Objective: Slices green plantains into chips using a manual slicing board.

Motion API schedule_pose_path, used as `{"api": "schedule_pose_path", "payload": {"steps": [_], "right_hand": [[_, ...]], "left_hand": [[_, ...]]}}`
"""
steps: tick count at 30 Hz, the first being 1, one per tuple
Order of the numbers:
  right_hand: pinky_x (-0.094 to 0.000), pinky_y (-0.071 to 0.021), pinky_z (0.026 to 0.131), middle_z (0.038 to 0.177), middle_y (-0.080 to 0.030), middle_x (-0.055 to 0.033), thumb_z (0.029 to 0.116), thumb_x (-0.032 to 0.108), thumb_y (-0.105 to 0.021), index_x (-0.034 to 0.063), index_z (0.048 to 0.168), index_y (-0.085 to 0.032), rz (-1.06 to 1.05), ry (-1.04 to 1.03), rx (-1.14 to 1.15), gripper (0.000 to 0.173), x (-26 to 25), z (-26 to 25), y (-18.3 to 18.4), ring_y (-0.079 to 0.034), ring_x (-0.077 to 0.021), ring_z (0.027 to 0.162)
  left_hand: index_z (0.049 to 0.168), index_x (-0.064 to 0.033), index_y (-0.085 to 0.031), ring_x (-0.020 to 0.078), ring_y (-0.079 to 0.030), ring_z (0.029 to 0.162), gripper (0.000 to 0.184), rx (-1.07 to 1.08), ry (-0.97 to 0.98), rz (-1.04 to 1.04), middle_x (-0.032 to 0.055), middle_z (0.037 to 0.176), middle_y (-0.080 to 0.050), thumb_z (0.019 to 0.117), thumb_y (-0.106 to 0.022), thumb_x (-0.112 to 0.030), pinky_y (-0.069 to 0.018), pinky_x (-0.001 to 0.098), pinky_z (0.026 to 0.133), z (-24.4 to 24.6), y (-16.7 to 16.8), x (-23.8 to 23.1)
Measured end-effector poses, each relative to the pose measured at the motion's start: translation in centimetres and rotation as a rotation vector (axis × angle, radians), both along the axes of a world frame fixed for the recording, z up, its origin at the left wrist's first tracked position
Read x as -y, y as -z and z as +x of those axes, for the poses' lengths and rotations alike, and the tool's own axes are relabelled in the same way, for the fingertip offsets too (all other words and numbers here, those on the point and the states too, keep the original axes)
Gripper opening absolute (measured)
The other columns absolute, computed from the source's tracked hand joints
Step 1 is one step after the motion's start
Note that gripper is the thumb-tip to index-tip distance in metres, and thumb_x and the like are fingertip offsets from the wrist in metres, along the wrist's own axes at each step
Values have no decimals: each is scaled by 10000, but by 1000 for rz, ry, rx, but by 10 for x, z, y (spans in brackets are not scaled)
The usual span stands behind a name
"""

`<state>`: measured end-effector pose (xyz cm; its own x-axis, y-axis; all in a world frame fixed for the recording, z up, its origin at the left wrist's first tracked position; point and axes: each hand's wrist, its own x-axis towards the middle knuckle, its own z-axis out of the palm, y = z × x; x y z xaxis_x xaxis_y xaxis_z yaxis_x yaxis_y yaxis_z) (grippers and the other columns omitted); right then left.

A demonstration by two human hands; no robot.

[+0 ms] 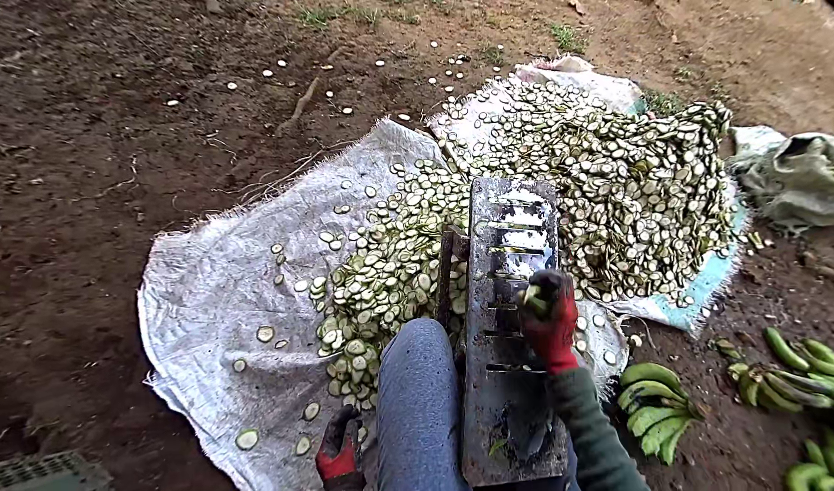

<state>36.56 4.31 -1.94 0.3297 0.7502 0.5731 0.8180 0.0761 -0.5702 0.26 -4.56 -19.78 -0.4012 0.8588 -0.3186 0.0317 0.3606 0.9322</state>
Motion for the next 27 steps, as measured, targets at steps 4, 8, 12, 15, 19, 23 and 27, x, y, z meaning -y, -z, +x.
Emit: {"api": "schedule_pose_path", "payload": {"steps": [4,8,12,15,19,23,27], "right_hand": [[-304,-464,1071,1143,-663,-50,860,407,-686,171,1118,-582,-11,-66,-30,365,120,-50,32,-603,-139,1191],[-545,-514,950,1064,-709,-227,790,221,-719,-41,1066,-685,16,-42,107,382,6,-12,10,-675,-384,1038],[-602,-476,1000,1190,-653,-279,813,216,-765,-37,1165,-656,-103,45,127,447,-121,36,-18,-631,-449,1128],[-598,-517,950,1284,-569,-303,819,279,-845,-30,1227,-616,-224,47,27,560,-101,22,-36,-608,-445,1146],[-573,-538,924,1059,-694,-272,789,347,-767,-45,983,-713,-156,25,122,441,59,-32,10,-672,-440,1032],[-450,-510,998,1056,-702,-196,821,415,-714,81,945,-695,-90,-59,117,357,115,-54,33,-661,-327,1085],[-625,-490,935,1067,-692,-248,798,239,-780,70,1069,-781,-98,-98,204,319,-44,4,6,-649,-449,1050]], "left_hand": [[1325,106,-550,150,-658,952,374,-6,21,-77,238,1223,-641,977,-535,-29,-549,304,848,-2,4,0],[1313,100,-559,125,-659,933,362,0,16,-80,215,1206,-651,975,-540,-30,-550,281,839,0,4,-6],[1306,98,-564,100,-661,912,361,14,-3,-2,191,1183,-658,973,-548,-40,-556,259,819,3,-3,-4],[1316,115,-549,138,-667,943,379,0,6,17,225,1212,-644,973,-529,-44,-560,291,849,-6,-3,1],[1326,93,-561,212,-663,961,350,-55,57,-103,249,1235,-641,998,-526,-24,-552,365,847,-16,9,10],[1324,91,-563,221,-660,957,355,-76,57,-143,252,1224,-643,989,-531,-20,-551,378,848,-17,20,11],[1312,84,-580,187,-661,941,346,-84,47,-131,231,1213,-659,981,-545,-13,-546,340,853,-11,13,5]]}}
